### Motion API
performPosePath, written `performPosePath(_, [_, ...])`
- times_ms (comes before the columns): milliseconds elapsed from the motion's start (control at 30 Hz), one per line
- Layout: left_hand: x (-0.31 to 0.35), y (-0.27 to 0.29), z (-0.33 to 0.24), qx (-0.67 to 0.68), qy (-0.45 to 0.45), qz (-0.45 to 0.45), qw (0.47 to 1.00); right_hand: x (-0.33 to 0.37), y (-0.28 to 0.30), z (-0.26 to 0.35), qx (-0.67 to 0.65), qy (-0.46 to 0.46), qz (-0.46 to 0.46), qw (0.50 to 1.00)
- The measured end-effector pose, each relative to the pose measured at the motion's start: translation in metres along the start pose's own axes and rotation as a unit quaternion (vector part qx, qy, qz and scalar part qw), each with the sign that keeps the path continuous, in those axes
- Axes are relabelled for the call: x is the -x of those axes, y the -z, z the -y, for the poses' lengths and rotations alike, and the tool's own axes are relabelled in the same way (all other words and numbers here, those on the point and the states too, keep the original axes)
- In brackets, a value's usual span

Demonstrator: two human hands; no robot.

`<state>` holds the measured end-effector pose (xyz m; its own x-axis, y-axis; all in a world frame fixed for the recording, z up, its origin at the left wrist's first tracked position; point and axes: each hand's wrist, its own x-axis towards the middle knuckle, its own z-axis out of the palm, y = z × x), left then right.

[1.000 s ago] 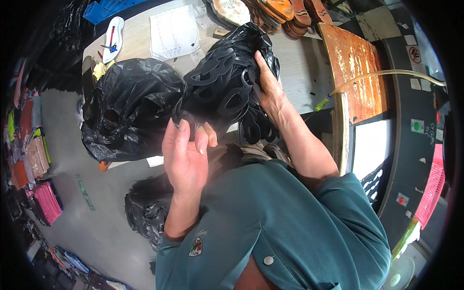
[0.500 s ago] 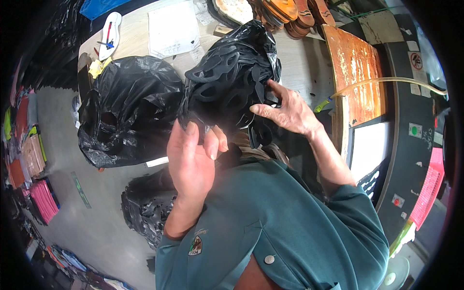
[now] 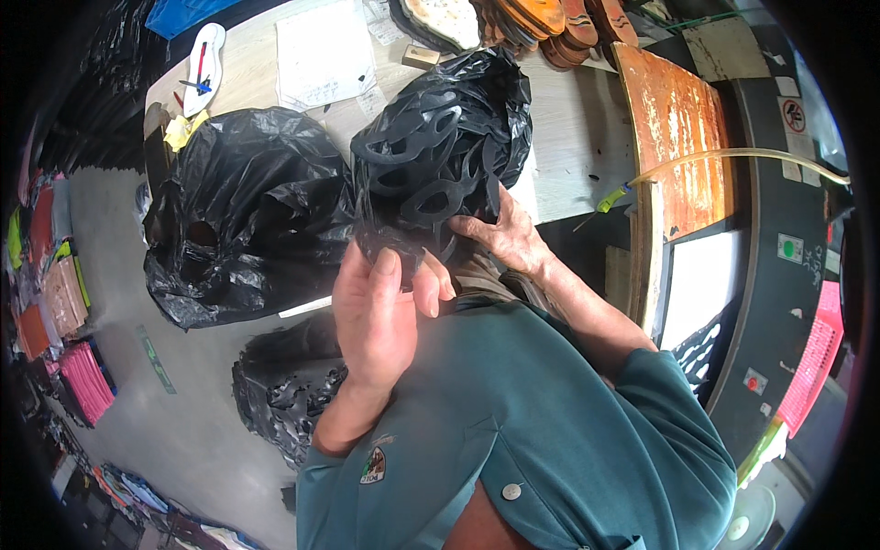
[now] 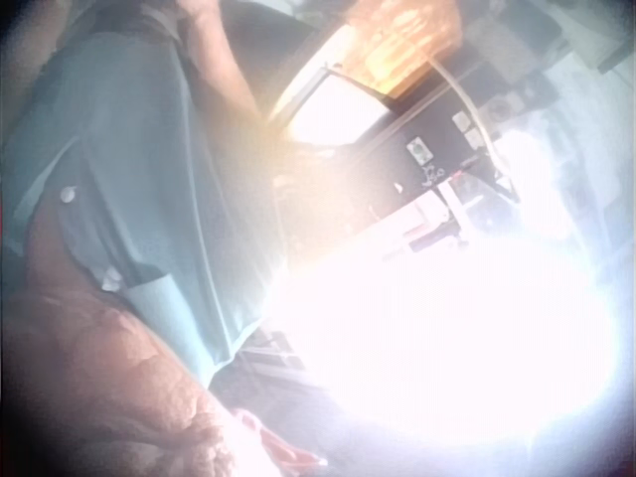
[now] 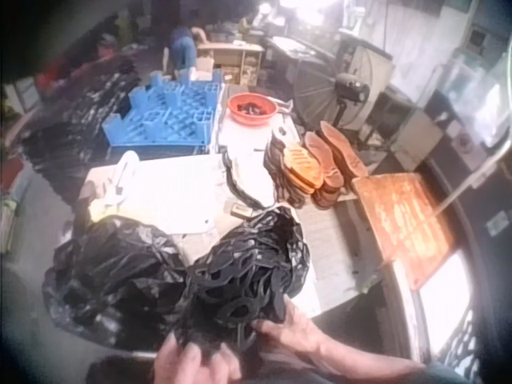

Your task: The person removes black rubber soles from a press, trims excess material from the edges using a heated tool, and stacks the finished soles. The person then places the soles into a black plastic bag, ties it shut, and writes on a notepad.

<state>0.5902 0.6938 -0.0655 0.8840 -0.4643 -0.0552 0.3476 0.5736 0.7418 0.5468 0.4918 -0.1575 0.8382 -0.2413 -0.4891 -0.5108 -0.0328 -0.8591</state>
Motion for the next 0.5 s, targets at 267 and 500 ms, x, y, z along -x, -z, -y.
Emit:
performPosePath(267, [0.018,0.042,-0.023,-0.169,0.067,-0.096,0.979,0.001,0.023,0.040,-0.259,-0.069,0.034,0.963])
performPosePath(500, [0.044,0.048,-0.001,-0.205,0.206,0.019,0.956,-0.010,-0.009,0.075,-0.384,-0.145,-0.084,0.908])
